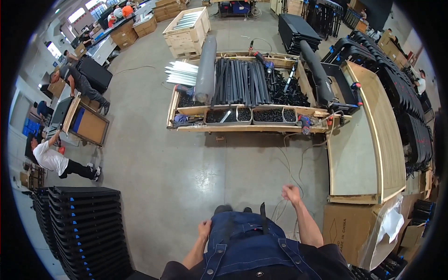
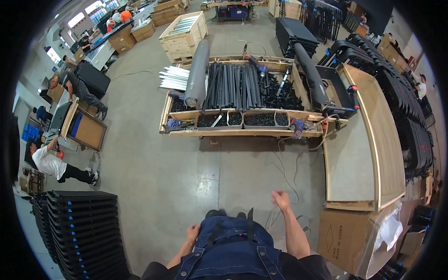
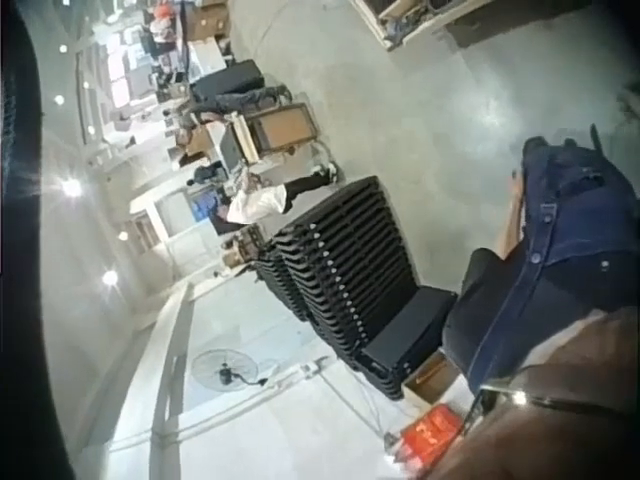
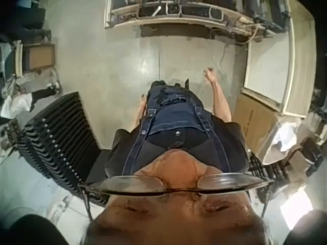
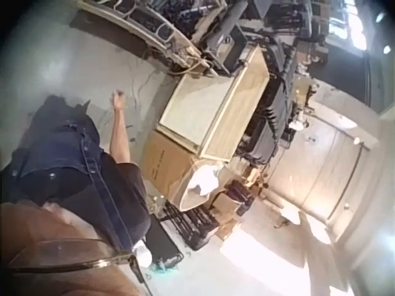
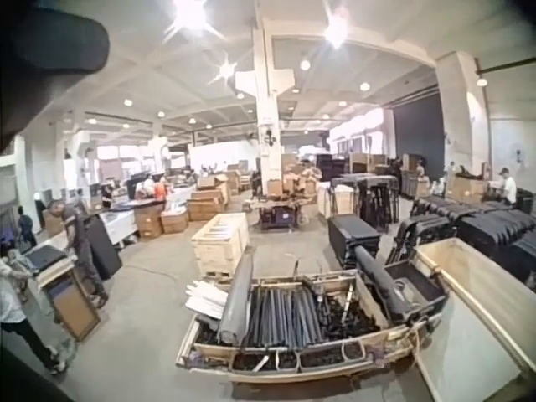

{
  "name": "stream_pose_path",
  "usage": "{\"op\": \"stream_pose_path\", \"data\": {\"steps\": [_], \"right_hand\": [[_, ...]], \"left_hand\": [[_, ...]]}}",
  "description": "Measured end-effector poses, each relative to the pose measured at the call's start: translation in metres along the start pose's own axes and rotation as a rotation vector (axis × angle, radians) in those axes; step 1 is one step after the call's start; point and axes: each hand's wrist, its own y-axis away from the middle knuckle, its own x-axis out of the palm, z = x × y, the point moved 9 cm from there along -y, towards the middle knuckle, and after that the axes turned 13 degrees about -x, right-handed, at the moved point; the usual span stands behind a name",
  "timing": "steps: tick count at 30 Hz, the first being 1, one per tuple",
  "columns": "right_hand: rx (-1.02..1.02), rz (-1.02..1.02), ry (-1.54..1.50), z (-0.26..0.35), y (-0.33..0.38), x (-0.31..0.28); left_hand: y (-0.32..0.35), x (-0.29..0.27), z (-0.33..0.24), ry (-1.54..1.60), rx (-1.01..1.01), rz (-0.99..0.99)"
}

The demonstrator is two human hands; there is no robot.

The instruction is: Assembling components of a treadmill, including frames, panels, and internal wiring, using power tools.

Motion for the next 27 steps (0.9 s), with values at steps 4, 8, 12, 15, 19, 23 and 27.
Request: {"op": "stream_pose_path", "data": {"steps": [4, 8, 12, 15, 19, 23, 27], "right_hand": [[-0.012, 0.074, -0.015, 0.076, -0.073, 0.06], [-0.018, 0.236, 0.153, 0.044, -0.119, 0.071], [0.193, 0.2, 0.384, 0.005, -0.102, 0.018], [0.288, 0.072, 0.342, 0.038, -0.097, -0.01], [0.406, -0.056, 0.195, 0.052, -0.113, -0.032], [0.336, -0.051, 0.176, 0.084, -0.174, -0.021], [0.289, 0.019, 0.136, 0.127, -0.244, -0.005]], "left_hand": [[-0.049, 0.059, -0.192, 0.094, 0.187, 0.176], [-0.1, 0.112, -0.403, 0.088, 0.499, 0.157], [-0.146, 0.156, -0.574, -0.101, 0.596, 0.058], [-0.168, 0.175, -0.674, -0.277, 0.746, -0.201], [-0.199, 0.211, -0.747, -0.353, 0.719, -0.201], [-0.241, 0.222, -0.773, -0.459, 0.634, -0.373], [-0.259, 0.233, -0.769, -0.65, 0.474, -0.431]]}}
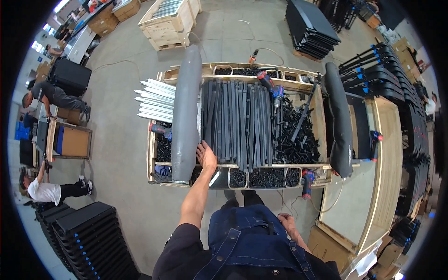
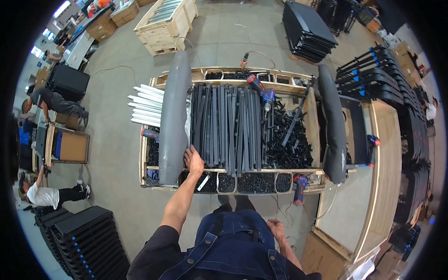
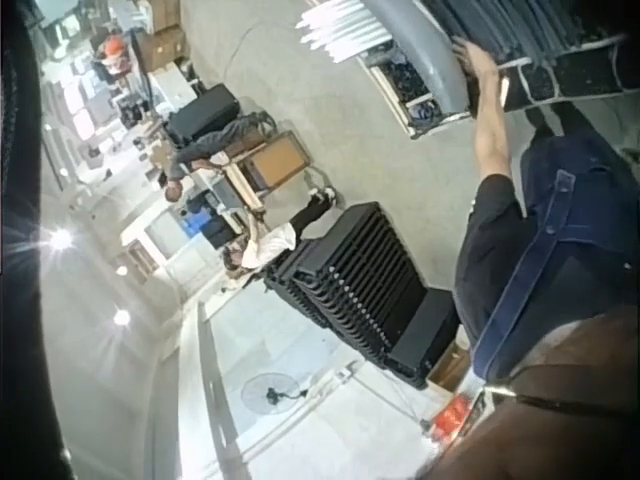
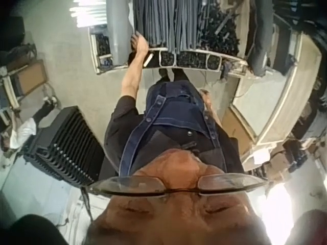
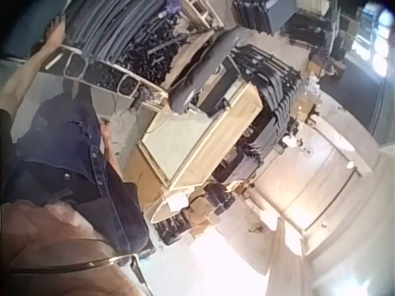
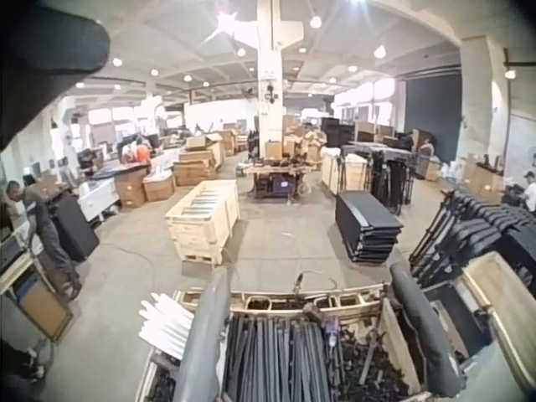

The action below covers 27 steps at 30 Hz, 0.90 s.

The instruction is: Assembling components of a treadmill, including frames, panels, and internal wiring, using power tools.

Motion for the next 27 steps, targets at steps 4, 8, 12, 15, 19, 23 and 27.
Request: {"op": "stream_pose_path", "data": {"steps": [4, 8, 12, 15, 19, 23, 27], "right_hand": [[0.077, 0.081, -0.095, 0.002, -0.072, -0.008], [0.063, 0.106, -0.127, 0.056, -0.122, -0.012], [0.121, 0.082, -0.167, 0.075, -0.136, -0.017], [-0.003, 0.156, -0.02, 0.086, -0.146, -0.013], [-0.128, 0.218, 0.012, 0.162, -0.145, 0.01], [-0.438, 0.158, 0.246, 0.252, -0.181, 0.032], [-0.465, 0.001, 0.316, 0.292, -0.228, 0.048]], "left_hand": [[-0.01, 0.033, -0.01, -0.073, -0.068, 0.08], [-0.021, 0.038, 0.009, 0.073, -0.124, 0.071], [-0.017, 0.026, 0.002, 0.434, -0.115, 0.081], [-0.02, 0.035, -0.02, 0.501, -0.103, 0.088], [-0.038, 0.028, -0.053, 0.28, -0.069, 0.039], [-0.056, 0.031, -0.043, 0.218, -0.205, 0.101], [-0.065, 0.044, -0.032, 0.234, -0.23, 0.206]]}}
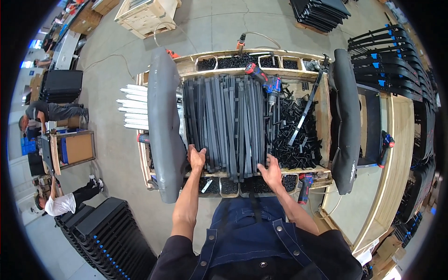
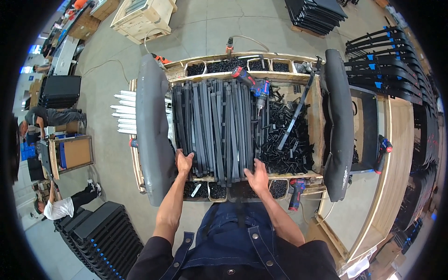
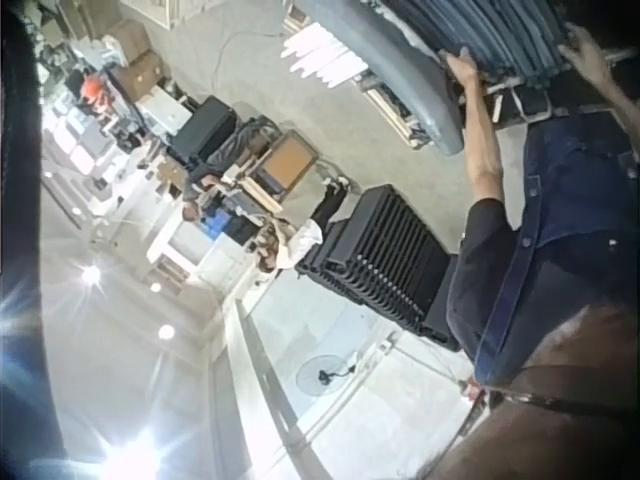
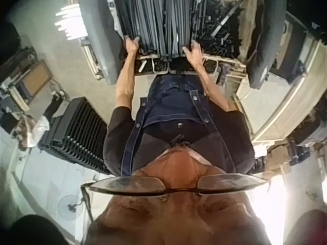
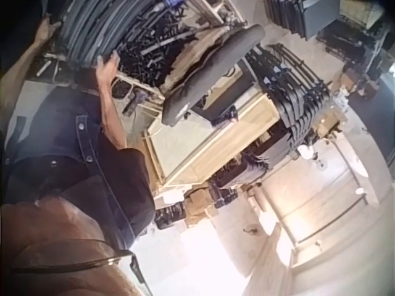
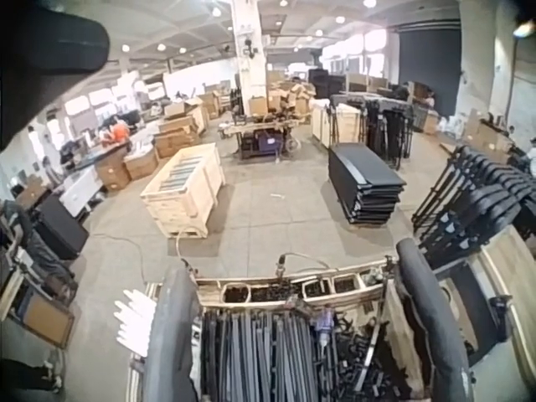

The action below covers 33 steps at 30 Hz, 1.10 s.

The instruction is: Assembling components of a treadmill, including frames, panels, and internal wiring, using power tools.

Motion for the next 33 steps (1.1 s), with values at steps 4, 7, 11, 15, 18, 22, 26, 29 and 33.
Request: {"op": "stream_pose_path", "data": {"steps": [4, 7, 11, 15, 18, 22, 26, 29, 33], "right_hand": [[0.093, -0.05, 0.118, -0.015, -0.025, 0.015], [0.14, 0.045, 0.073, -0.027, -0.041, 0.026], [0.234, 0.141, 0.014, -0.035, -0.046, 0.019], [0.238, 0.142, 0.015, -0.027, -0.051, 0.025], [0.258, 0.128, 0.005, -0.027, -0.05, 0.022], [0.184, 0.096, 0.037, -0.025, -0.047, 0.026], [0.146, 0.086, 0.069, -0.028, -0.045, 0.029], [0.106, 0.068, 0.095, -0.027, -0.045, 0.03], [0.17, 0.075, 0.108, -0.022, -0.045, 0.027]], "left_hand": [[-0.018, 0.011, -0.001, -0.062, -0.02, 0.19], [-0.021, 0.003, 0.004, -0.06, 0.026, 0.195], [0.031, 0.002, -0.021, 0.404, -0.073, 0.362], [0.066, -0.013, -0.027, 0.437, 0.114, 0.153], [0.097, 0.0, -0.043, 0.403, 0.116, 0.135], [0.109, 0.026, -0.054, 0.318, 0.129, 0.143], [0.114, 0.043, -0.054, 0.109, 0.112, 0.081], [0.109, 0.047, -0.053, 0.046, 0.085, 0.129], [0.104, 0.056, -0.053, -0.052, -0.01, 0.276]]}}
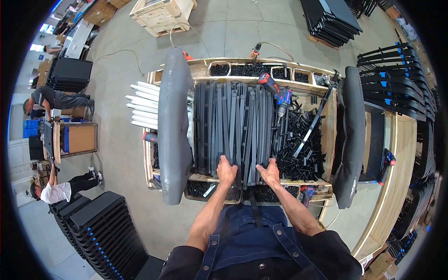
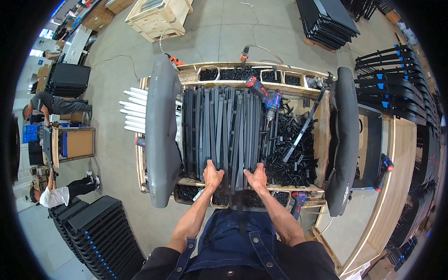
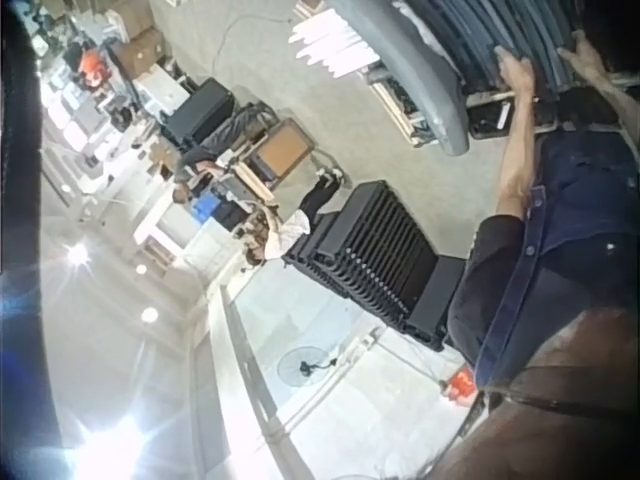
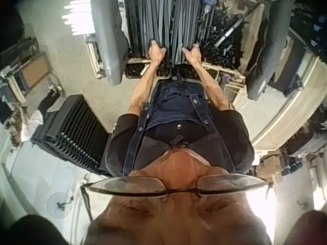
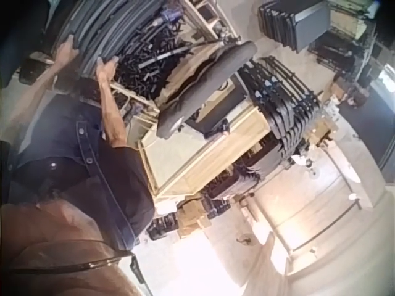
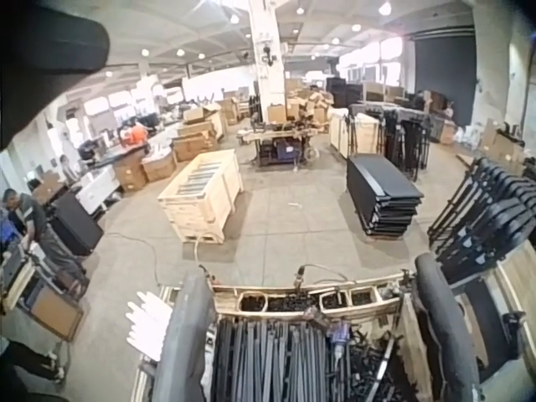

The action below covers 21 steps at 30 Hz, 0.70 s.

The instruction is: Assembling components of a treadmill, including frames, panels, and internal wiring, using power tools.

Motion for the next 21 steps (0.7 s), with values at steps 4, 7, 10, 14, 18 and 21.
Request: {"op": "stream_pose_path", "data": {"steps": [4, 7, 10, 14, 18, 21], "right_hand": [[0.091, 0.022, -0.031, 0.009, -0.002, -0.001], [0.006, -0.003, 0.09, 0.022, 0.006, 0.001], [-0.162, -0.06, 0.183, 0.042, 0.017, 0.001], [-0.245, -0.038, 0.249, 0.044, 0.02, 0.007], [-0.282, -0.045, 0.263, 0.05, 0.031, 0.014], [-0.326, -0.007, 0.314, 0.055, 0.031, 0.021]], "left_hand": [[-0.003, 0.014, 0.001, 0.087, 0.036, 0.09], [0.008, 0.011, -0.014, 0.079, 0.189, -0.073], [0.014, 0.018, -0.007, 0.221, 0.167, 0.05], [0.04, 0.016, -0.02, 0.263, 0.281, 0.002], [0.04, 0.017, -0.025, 0.137, 0.37, -0.132], [0.046, 0.021, -0.035, 0.009, 0.343, -0.161]]}}
